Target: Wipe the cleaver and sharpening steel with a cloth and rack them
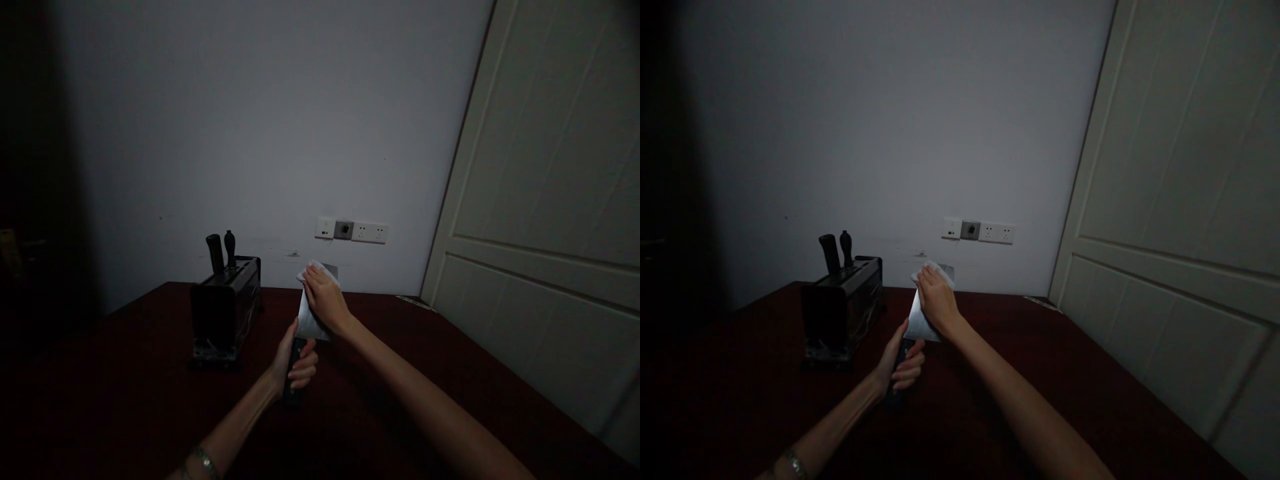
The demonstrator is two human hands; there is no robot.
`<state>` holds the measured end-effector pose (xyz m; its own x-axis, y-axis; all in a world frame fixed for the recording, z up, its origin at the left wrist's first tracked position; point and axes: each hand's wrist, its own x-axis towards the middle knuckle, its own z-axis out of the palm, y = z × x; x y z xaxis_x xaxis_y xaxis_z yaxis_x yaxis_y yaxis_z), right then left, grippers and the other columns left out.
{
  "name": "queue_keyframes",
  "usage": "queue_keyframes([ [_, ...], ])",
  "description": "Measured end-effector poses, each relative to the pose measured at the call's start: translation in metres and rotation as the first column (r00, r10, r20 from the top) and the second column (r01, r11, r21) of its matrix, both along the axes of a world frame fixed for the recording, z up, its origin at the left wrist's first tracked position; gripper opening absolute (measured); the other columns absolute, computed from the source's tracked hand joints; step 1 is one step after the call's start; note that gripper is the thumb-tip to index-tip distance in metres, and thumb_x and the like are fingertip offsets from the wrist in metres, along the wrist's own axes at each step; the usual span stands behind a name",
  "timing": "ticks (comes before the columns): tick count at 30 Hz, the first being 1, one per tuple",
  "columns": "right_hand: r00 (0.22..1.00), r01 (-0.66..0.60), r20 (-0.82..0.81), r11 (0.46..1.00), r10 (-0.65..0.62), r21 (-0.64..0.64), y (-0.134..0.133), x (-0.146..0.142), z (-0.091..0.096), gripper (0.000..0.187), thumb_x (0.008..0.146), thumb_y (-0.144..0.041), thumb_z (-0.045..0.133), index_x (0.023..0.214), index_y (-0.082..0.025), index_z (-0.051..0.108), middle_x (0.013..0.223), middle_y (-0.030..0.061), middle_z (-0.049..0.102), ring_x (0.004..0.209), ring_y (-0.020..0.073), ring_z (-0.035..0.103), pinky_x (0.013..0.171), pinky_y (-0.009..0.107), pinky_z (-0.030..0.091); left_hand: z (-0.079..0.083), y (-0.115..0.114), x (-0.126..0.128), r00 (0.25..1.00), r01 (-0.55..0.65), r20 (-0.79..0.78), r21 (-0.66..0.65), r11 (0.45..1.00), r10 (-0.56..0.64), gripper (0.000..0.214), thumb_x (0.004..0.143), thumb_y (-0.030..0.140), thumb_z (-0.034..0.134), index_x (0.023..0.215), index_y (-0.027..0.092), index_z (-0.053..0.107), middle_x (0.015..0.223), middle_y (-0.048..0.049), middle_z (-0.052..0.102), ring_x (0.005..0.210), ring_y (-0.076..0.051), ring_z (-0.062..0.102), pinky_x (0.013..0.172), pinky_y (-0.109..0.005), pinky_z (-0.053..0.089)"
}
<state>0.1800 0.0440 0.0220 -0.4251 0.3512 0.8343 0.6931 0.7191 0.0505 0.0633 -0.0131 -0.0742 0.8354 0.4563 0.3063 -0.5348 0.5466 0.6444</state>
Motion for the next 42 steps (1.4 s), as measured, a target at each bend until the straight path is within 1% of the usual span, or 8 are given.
queue_keyframes([
  [7,0.998,0.031,-0.051,1.000,-0.031,-0.005,0.007,0.003,0.006,0.033,0.089,-0.020,0.037,0.114,-0.014,0.058,0.121,0.0143,0.057,0.119,0.0227,0.047,0.100,0.043,0.038,0.001,-0.001,0.000,1.000,0.016,-0.018,0.013,1.000,-0.015,0.058,0.083,0.064,0.027,0.051,0.016,0.036,0.036,0.0050,0.034,0.023,-0.004,0.018,0.022,-0.014,0.024],
  [14,1.000,0.003,-0.002,1.000,-0.003,-0.004,0.001,-0.001,-0.002,0.031,0.088,-0.018,0.039,0.112,-0.014,0.059,0.120,0.0130,0.058,0.118,0.0208,0.047,0.101,0.040,0.037,0.004,-0.003,0.000,1.000,-0.025,-0.011,-0.005,1.000,0.025,0.058,0.084,0.063,0.027,0.052,0.016,0.037,0.036,0.0048,0.035,0.024,-0.003,0.018,0.023,-0.014,0.025],
  [20,0.997,0.057,-0.046,0.998,-0.059,-0.034,0.008,0.000,0.001,0.033,0.089,-0.020,0.038,0.114,-0.013,0.058,0.121,0.0144,0.057,0.118,0.0221,0.048,0.100,0.041,0.038,0.001,-0.001,0.001,1.000,-0.019,-0.015,0.012,1.000,0.019,0.058,0.082,0.065,0.028,0.051,0.016,0.035,0.034,0.0054,0.033,0.023,-0.004,0.017,0.022,-0.014,0.023],
  [26,1.000,0.012,0.009,1.000,-0.012,-0.014,-0.001,0.000,-0.007,0.032,0.089,-0.018,0.039,0.114,-0.014,0.058,0.120,0.0133,0.058,0.117,0.0211,0.049,0.100,0.039,0.039,0.003,-0.003,0.001,0.999,-0.049,-0.007,0.003,0.999,0.049,0.058,0.082,0.064,0.031,0.051,0.016,0.037,0.035,0.0054,0.033,0.023,-0.003,0.017,0.022,-0.014,0.024],
  [32,0.987,0.100,-0.121,0.995,-0.102,-0.019,0.014,0.013,-0.002,0.033,0.090,-0.019,0.038,0.115,-0.013,0.057,0.119,0.0138,0.059,0.116,0.0220,0.050,0.098,0.040,0.040,-0.001,-0.002,0.004,1.000,-0.022,-0.021,0.007,1.000,0.022,0.058,0.083,0.064,0.028,0.053,0.015,0.040,0.035,0.0048,0.036,0.023,-0.004,0.018,0.022,-0.015,0.026],
  [34,0.990,0.077,-0.119,0.997,-0.079,-0.021,0.009,0.009,-0.010,0.033,0.090,-0.019,0.037,0.116,-0.014,0.057,0.120,0.0133,0.058,0.118,0.0217,0.048,0.099,0.041,0.040,-0.002,-0.001,0.004,1.000,-0.027,-0.009,0.002,1.000,0.027,0.059,0.083,0.064,0.027,0.052,0.015,0.039,0.035,0.0048,0.035,0.023,-0.004,0.018,0.022,-0.015,0.026],
  [38,1.000,-0.030,-0.003,0.999,0.030,-0.035,-0.006,0.003,-0.025,0.033,0.089,-0.019,0.039,0.116,-0.013,0.057,0.121,0.0116,0.057,0.119,0.0194,0.047,0.101,0.037,0.038,0.000,0.000,0.001,0.998,-0.060,0.037,-0.008,0.998,0.060,0.057,0.083,0.063,0.030,0.052,0.015,0.038,0.035,0.0053,0.034,0.023,-0.003,0.016,0.022,-0.014,0.027],
  [42,0.999,-0.008,-0.038,0.998,0.006,-0.057,0.005,0.017,-0.016,0.032,0.089,-0.021,0.039,0.115,-0.014,0.058,0.120,0.0123,0.058,0.117,0.0202,0.049,0.099,0.038,0.041,0.000,0.000,0.000,0.998,-0.054,0.038,-0.015,0.998,0.054,0.058,0.084,0.063,0.027,0.053,0.015,0.038,0.036,0.0056,0.033,0.024,-0.003,0.016,0.023,-0.014,0.027],
])
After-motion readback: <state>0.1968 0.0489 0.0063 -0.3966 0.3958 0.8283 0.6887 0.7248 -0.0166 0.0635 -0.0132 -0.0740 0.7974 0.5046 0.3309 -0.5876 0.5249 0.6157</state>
